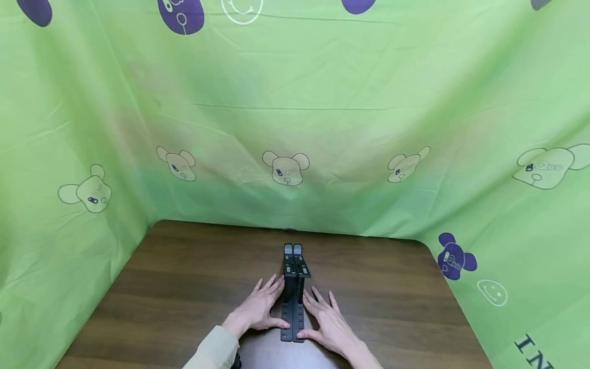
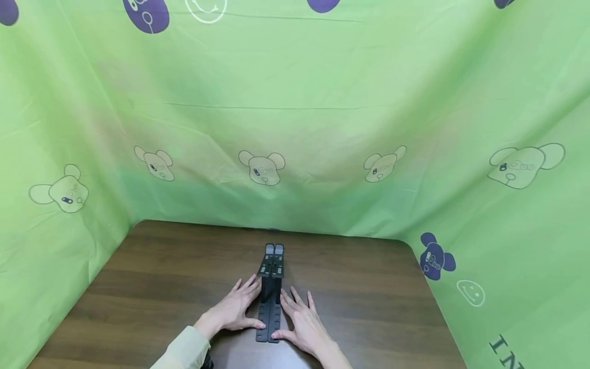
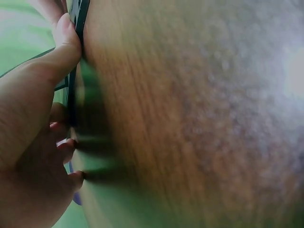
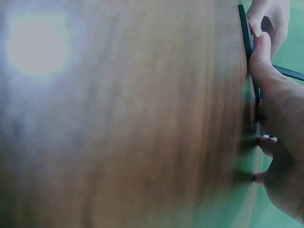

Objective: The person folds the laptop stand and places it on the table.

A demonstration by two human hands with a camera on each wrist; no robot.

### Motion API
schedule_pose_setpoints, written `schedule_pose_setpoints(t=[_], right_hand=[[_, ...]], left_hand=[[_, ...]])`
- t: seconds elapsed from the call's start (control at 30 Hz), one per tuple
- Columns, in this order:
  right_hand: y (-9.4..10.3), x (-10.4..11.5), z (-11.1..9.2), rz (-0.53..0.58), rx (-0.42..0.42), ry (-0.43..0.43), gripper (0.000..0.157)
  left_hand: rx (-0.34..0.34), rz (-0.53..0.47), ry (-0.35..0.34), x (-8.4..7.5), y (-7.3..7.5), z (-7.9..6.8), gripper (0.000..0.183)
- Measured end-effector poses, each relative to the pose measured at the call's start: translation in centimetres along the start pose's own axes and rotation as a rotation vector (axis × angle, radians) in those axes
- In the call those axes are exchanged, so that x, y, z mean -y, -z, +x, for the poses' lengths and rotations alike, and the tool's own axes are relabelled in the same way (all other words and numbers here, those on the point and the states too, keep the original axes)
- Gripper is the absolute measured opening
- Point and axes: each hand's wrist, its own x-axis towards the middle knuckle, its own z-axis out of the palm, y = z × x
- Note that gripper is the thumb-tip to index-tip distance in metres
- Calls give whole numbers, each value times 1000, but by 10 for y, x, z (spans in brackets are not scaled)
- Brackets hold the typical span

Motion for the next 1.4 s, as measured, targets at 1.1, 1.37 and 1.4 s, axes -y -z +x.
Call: schedule_pose_setpoints(t=[1.1,1.37,1.4], right_hand=[[-11,-16,35,162,-226,-38,29],[-15,-22,42,157,-339,66,20],[-14,-22,42,160,-340,48,18]], left_hand=[[-300,-347,-64,13,-12,30,26],[-383,-287,-48,24,-30,40,8],[-390,-279,-52,25,-32,41,7]])
